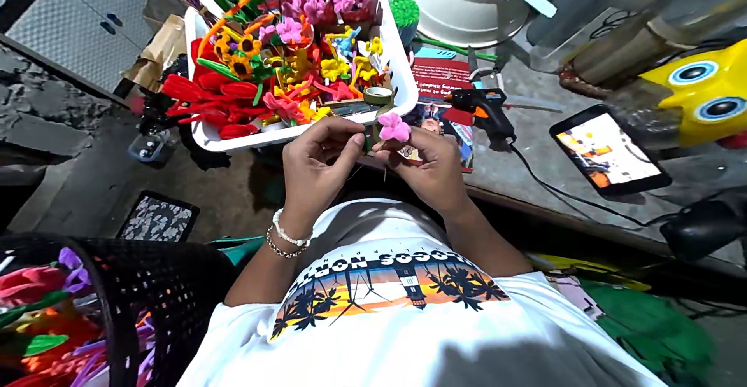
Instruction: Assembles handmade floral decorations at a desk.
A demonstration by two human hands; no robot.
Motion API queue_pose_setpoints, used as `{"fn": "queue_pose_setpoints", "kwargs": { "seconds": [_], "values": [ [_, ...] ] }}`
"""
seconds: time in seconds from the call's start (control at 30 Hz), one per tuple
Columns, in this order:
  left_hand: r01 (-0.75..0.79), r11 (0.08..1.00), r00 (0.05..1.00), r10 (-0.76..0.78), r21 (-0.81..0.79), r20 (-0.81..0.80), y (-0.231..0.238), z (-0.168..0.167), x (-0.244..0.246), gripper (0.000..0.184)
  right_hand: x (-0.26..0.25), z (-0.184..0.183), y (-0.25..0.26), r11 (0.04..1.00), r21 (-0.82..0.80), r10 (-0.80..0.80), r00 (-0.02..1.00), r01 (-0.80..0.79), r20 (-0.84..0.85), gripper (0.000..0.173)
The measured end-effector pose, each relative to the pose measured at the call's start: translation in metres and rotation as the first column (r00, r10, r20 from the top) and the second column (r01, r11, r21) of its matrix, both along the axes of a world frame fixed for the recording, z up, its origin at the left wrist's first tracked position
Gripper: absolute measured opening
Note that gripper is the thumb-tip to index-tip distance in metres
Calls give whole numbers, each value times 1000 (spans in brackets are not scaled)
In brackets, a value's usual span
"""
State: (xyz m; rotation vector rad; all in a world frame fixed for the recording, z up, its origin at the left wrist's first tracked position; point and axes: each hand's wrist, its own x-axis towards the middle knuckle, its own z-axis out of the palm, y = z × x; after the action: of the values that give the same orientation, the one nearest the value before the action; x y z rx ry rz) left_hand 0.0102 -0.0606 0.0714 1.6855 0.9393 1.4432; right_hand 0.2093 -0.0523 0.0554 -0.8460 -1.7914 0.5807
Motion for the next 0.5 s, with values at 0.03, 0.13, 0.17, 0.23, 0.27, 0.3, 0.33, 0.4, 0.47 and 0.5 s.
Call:
{"fn": "queue_pose_setpoints", "kwargs": {
  "seconds": [0.03,0.13,0.17,0.23,0.27,0.3,0.33,0.4,0.47,0.5],
  "values": [
    [10,1000,1000,-10,-28,1,-1,1,0,18,-1,1,-1,1000,-3,0,1000,0,16,11],
    [39,995,999,-36,-95,27,-3,1,1,20,-2,1,-4,1000,-21,3,1000,-3,24,10],
    [39,994,999,-36,-103,29,-3,0,1,20,-2,1,-4,999,-37,10,1000,-9,9,11],
    [36,994,999,-34,-108,19,-3,0,1,20,0,2,-5,997,-71,21,1000,-22,-21,11],
    [33,994,999,-32,-103,13,-3,0,1,20,0,2,-5,996,-82,23,999,-25,-26,11],
    [31,995,1000,-31,-97,4,-3,-1,1,20,0,2,-6,995,-92,21,999,-23,-26,10],
    [33,995,999,-34,-90,-2,-3,-2,2,20,0,2,-6,995,-101,17,1000,-19,-24,11],
    [51,995,999,-52,-84,-2,-2,-2,3,20,1,1,-5,992,-120,22,999,-26,-29,12],
    [77,993,997,-77,-88,8,-2,-2,3,21,1,0,-4,991,-129,35,999,-40,-38,13],
    [96,991,995,-95,-97,15,-1,-2,2,22,1,0,-4,991,-128,38,998,-43,-42,13]
  ]
}}
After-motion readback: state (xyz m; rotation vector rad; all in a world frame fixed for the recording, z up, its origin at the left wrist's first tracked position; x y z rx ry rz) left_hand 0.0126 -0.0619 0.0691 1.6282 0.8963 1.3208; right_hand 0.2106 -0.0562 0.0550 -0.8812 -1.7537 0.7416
